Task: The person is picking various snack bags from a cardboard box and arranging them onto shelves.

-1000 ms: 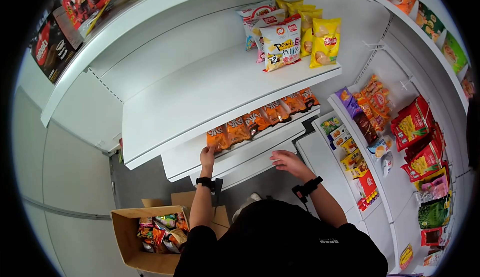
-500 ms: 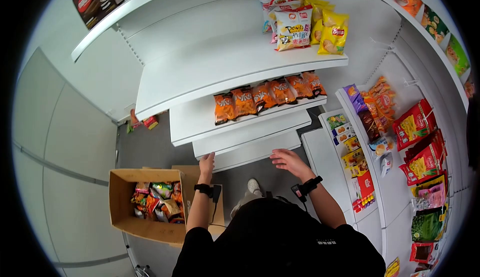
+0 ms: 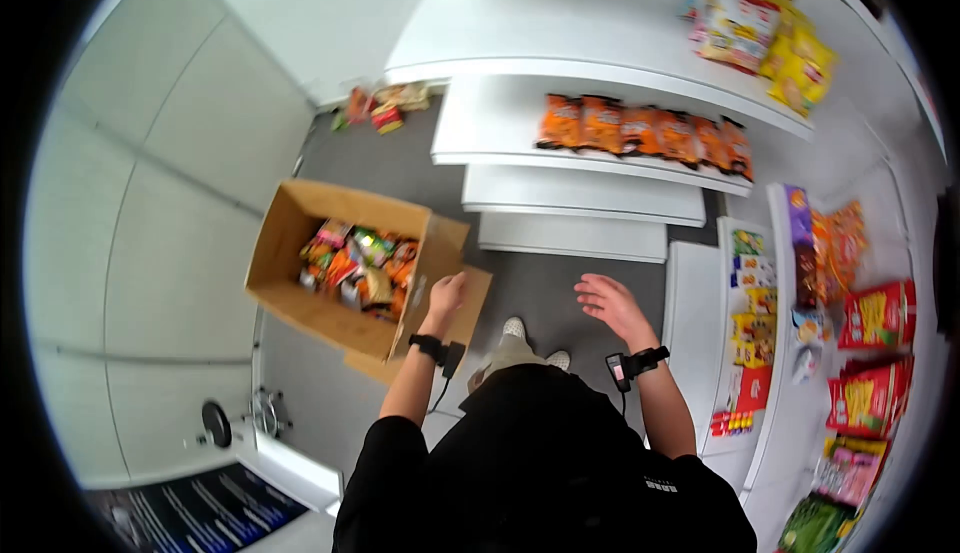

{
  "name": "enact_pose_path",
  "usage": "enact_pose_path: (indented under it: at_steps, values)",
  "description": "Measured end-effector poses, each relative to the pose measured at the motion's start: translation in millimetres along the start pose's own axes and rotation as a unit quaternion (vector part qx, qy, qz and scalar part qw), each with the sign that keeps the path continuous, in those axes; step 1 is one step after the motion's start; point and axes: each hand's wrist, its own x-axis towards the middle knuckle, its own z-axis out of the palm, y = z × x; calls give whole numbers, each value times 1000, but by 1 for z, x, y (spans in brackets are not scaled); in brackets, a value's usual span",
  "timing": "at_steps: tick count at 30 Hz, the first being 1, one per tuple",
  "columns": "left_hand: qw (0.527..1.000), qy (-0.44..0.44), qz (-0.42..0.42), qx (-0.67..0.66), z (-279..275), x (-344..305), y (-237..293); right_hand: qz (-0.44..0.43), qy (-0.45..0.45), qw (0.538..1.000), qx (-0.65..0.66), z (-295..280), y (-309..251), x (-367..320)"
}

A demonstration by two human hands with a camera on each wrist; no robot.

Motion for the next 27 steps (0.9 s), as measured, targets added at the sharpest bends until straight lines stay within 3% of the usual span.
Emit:
enact_pose_path:
  at_steps: [8,10,11,16,20,27]
  values:
    - [991,124,-2,-56,-54,-48,22,54,-90,993,-51,68,6,47]
    - [982,149,-11,-111,-75,-57,22,64,-112,989,-68,89,9,64]
    - [983,114,-15,-146,-98,-53,12,69,-118,988,-75,99,11,71]
    - [968,202,-71,-132,-156,-73,27,84,-144,981,-94,170,24,108]
    - [953,227,-94,-176,-218,-58,23,108,-133,979,-106,225,41,137]
    - [928,240,-135,-251,-278,-26,25,125,-90,982,-109,286,77,195]
